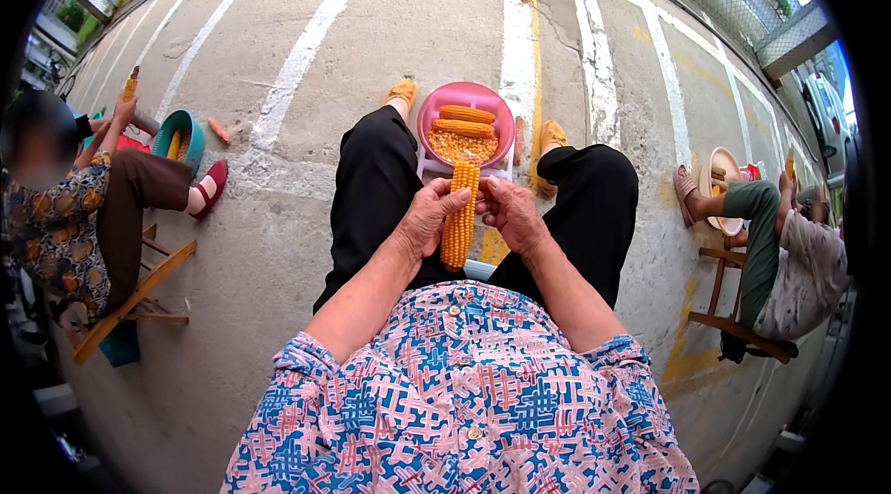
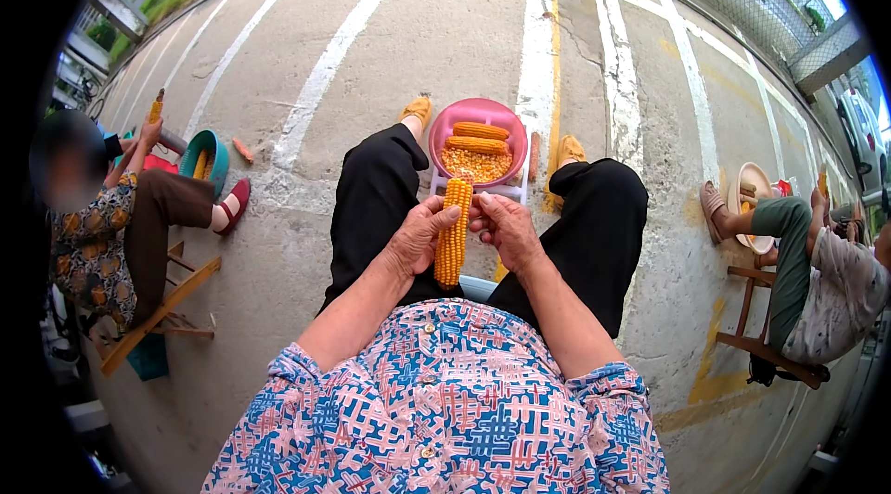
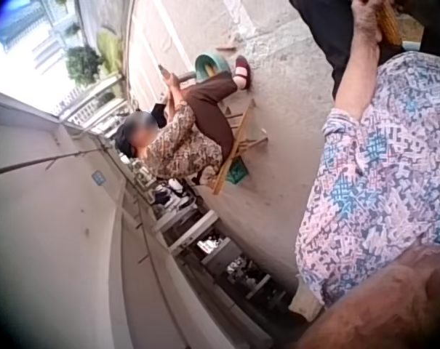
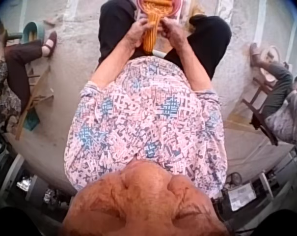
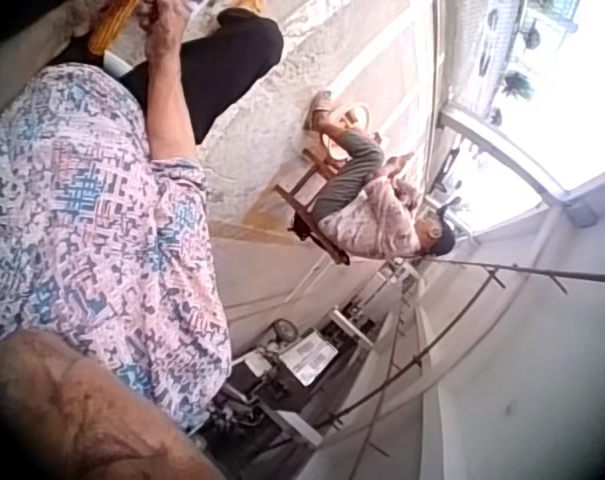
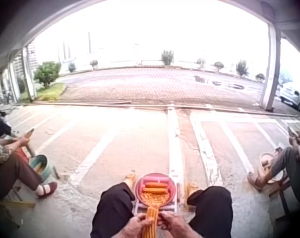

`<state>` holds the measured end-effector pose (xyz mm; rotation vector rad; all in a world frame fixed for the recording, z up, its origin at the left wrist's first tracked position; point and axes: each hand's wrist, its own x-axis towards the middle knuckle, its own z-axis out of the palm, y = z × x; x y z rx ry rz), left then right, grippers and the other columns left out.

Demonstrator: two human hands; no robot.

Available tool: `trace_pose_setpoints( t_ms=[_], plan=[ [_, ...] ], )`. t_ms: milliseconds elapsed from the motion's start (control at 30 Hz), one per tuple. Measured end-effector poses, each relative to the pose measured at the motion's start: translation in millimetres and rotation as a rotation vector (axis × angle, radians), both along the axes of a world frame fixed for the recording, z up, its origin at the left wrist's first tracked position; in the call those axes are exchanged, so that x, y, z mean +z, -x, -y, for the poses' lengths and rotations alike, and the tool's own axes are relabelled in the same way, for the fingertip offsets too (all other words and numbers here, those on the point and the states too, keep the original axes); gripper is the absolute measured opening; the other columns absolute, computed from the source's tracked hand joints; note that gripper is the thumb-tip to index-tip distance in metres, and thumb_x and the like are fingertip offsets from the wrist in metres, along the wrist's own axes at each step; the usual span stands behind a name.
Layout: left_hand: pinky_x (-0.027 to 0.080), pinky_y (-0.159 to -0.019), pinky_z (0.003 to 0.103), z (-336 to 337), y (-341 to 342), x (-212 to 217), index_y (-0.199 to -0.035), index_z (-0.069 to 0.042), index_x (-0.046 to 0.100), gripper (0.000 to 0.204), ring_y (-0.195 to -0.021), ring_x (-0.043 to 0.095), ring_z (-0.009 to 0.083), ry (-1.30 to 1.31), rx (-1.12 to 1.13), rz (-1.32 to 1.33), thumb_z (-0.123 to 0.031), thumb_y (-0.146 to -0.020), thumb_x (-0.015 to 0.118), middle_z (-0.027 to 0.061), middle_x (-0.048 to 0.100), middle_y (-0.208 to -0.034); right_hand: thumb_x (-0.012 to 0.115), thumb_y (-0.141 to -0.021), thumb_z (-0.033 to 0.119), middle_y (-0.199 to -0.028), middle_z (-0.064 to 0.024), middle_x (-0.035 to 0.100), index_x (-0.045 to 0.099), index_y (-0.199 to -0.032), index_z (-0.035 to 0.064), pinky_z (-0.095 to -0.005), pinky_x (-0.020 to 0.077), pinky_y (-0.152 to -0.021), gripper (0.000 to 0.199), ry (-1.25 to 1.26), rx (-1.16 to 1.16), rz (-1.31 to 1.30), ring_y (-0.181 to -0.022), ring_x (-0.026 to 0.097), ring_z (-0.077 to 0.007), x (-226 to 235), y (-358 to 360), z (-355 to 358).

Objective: The person shells corn by hand, rubbing kernels off a cob and letting them fall into a bowl.

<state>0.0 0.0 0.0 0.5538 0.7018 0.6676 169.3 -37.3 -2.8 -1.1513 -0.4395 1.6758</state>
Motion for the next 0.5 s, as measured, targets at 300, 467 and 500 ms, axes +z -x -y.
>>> trace_pose_setpoints(
  t_ms=[300,467,500],
  plan=[
    [0.048,-0.089,0.031,4.0,-7.4,4.3,-0.11,0.001,0.052,0.043,-0.092,0.063,0.0168,-0.077,-0.032,0.09,-0.014,-0.076,0.074,0.0106,0.064,-0.104,0.059,-0.088,0.034,-0.068,0.0037,0.055,0.059,-0.085,0.0087,-0.0164,0.04,-0.046,0.025,-0.007,-0.027,-0.035,-0.054,0.05,-0.0049,0.1,-4.3,-7.0],
    [0.046,-0.091,0.031,1.0,-5.4,1.4,-0.109,-0.001,0.049,0.046,-0.095,0.062,0.0165,-0.078,-0.046,0.031,-0.017,-0.075,0.075,0.0106,0.063,-0.105,0.063,-0.086,0.032,-0.065,0.0037,0.054,0.058,-0.082,0.0089,-0.0161,0.0392,-0.043,0.024,0.005,-0.049,-0.013,-0.05,0.049,-0.0042,2.5,0.7,-13.8],
    [0.046,-0.091,0.03,0.8,-5.6,1.8,-0.109,-0.001,0.049,0.046,-0.094,0.062,0.0163,-0.08,-0.041,0.023,-0.016,-0.075,0.075,0.0105,0.063,-0.105,0.063,-0.086,0.031,-0.065,0.0037,0.054,0.058,-0.081,0.0088,-0.016,0.039,-0.043,0.024,0.009,-0.052,0.001,-0.05,0.049,-0.0042,2.4,0.9,-14.5]
  ],
)
